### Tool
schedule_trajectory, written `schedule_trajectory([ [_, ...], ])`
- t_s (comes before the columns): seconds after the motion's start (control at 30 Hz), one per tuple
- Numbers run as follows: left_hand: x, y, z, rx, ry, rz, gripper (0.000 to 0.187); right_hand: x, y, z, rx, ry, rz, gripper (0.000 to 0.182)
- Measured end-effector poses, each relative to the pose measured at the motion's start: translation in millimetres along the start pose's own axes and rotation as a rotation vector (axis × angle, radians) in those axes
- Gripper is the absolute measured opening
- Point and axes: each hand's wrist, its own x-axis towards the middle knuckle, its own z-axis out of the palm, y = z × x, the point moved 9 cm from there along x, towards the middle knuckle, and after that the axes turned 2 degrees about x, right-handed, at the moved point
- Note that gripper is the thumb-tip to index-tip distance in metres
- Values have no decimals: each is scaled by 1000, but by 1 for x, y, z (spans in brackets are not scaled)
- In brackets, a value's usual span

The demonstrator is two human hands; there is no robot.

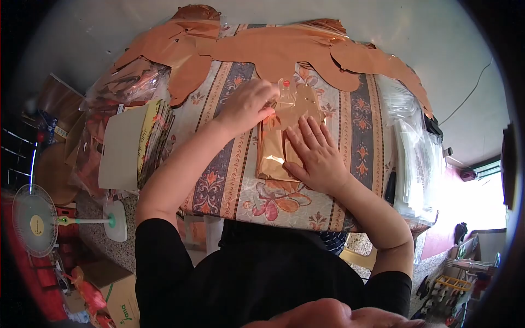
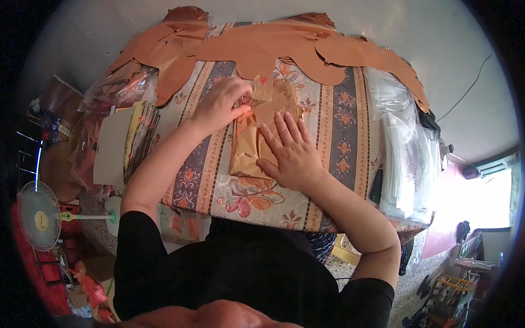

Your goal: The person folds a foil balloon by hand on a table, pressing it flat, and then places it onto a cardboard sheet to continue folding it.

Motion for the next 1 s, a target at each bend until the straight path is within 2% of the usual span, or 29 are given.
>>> schedule_trajectory([
  [0.03, -2, -3, 3, 0, 1, 1, 40, 0, 0, 1, -1, 0, 1, 70],
  [0.1, -6, 2, 20, -55, -145, 113, 23, 0, 0, 2, 2, 13, -7, 70],
  [0.13, -5, 2, 21, -57, -145, 116, 23, 0, 1, 1, 1, 14, -4, 70],
  [0.2, -5, -4, 22, -201, -145, 26, 11, 0, 0, 0, -11, 1, -8, 71],
  [0.33, -3, -7, 22, -199, -95, 43, 11, 1, 0, 2, 9, -28, -2, 73],
  [0.53, 1, -9, 21, -207, -157, 46, 8, 1, 1, 4, 7, -46, 3, 74],
  [0.6, 0, -12, 24, -224, -257, 8, 14, 1, 2, 6, 16, -67, 19, 74],
  [0.93, -16, 2, 13, -148, -284, 32, 38, 0, 3, 8, -21, -61, 10, 73],
  [1.0, -22, 2, 19, -62, -379, 20, 48, 0, 1, 8, -10, -58, -3, 73],
])
